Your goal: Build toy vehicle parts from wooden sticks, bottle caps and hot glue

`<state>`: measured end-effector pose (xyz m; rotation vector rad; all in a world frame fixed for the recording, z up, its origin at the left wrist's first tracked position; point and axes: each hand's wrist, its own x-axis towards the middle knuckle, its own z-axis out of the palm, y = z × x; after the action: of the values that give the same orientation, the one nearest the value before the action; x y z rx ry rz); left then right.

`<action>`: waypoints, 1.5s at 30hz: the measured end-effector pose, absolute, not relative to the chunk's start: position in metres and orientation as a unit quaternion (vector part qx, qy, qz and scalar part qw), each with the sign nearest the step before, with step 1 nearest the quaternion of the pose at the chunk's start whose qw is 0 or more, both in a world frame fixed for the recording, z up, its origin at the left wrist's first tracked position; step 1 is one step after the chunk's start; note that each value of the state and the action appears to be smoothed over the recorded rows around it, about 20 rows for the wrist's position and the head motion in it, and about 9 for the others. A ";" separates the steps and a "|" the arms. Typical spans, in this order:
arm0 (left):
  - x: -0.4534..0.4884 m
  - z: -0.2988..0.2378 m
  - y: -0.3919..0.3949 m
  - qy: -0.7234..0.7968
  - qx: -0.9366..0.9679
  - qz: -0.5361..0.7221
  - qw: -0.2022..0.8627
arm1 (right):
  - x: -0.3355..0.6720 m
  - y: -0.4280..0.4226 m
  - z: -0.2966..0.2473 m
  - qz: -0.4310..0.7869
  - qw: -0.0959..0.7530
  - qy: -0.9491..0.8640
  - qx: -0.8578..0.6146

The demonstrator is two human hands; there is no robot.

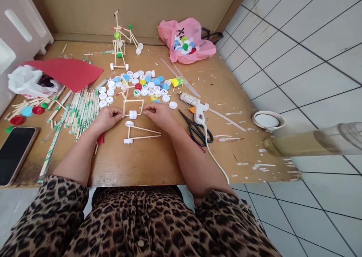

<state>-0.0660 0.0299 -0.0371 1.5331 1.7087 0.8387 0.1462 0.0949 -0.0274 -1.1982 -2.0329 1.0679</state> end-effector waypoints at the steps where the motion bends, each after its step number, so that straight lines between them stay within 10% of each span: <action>1: -0.066 -0.037 0.030 0.659 0.588 0.322 0.343 | 0.146 0.095 -0.028 0.392 0.276 -0.758 -0.443; 45: -0.064 -0.035 0.029 0.664 0.571 0.327 0.357 | 0.138 0.097 -0.036 0.360 0.271 -0.776 -0.442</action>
<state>-0.0642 0.0288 -0.0350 1.4733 1.7136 0.8430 0.1384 0.0966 -0.0363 -1.1895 -2.0902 0.9699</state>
